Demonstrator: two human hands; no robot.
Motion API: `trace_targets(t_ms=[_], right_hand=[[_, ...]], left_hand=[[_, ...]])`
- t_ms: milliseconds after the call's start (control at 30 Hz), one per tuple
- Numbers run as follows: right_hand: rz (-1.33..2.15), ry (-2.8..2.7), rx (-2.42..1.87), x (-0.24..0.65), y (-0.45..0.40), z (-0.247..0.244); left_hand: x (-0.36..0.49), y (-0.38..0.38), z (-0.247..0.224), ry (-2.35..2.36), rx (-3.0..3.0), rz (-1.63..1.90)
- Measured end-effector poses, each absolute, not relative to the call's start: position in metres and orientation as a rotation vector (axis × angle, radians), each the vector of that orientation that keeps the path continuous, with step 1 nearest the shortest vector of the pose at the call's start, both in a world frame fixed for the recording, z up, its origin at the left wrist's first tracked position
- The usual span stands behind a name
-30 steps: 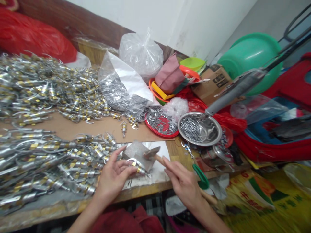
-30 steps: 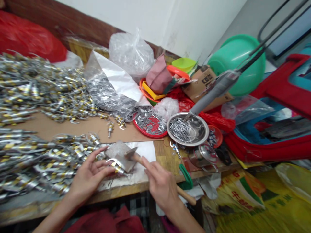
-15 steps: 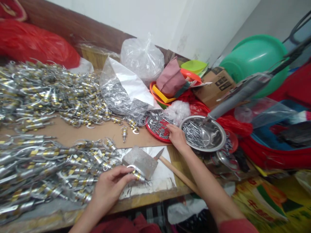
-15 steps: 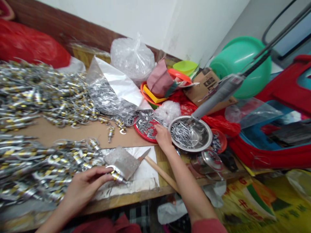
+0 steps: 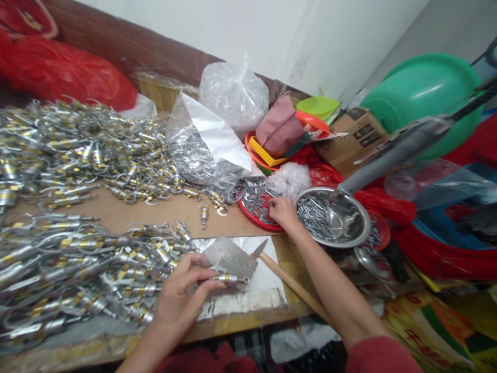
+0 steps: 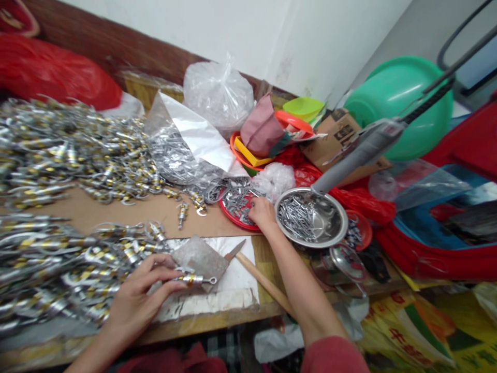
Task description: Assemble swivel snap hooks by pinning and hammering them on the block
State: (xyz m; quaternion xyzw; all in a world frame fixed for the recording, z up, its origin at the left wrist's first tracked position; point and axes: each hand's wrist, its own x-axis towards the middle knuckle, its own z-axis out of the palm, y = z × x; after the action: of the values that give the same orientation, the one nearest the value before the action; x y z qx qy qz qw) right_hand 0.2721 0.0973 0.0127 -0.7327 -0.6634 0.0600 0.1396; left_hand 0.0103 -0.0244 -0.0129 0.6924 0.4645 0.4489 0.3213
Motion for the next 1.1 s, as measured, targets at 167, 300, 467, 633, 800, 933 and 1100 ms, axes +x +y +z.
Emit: trace_targets(t_ms=[167,300,467,633,800,933,1100], right_hand=[[0.450,-1.895,-1.781,0.217,0.026,0.022],[0.861,-1.704,-1.243,0.176,-0.020,0.021],[0.963,-1.655,-1.154,0.171,-0.025,0.022],[0.869,-1.740,-1.110,0.173,-0.033,0.025],[0.309,-2.057,-0.865,0.182,-0.045,0.016],[-0.017,-2.242,-0.692,0.190,-0.045,0.014],[-0.025,-2.235,-0.721,0.191,-0.044,0.020]], left_hand=[[0.013,-0.025,-0.011,1.200,1.780,1.161],[0.015,-0.024,-0.015,1.312,1.656,1.149],[0.015,-0.022,-0.011,1.264,1.685,1.197],[0.013,-0.026,-0.001,1.175,1.636,1.160],[0.009,-0.027,0.009,1.211,1.397,1.152],[0.006,-0.024,0.017,1.182,1.512,1.038],[0.005,-0.025,0.022,1.183,1.703,1.029]])
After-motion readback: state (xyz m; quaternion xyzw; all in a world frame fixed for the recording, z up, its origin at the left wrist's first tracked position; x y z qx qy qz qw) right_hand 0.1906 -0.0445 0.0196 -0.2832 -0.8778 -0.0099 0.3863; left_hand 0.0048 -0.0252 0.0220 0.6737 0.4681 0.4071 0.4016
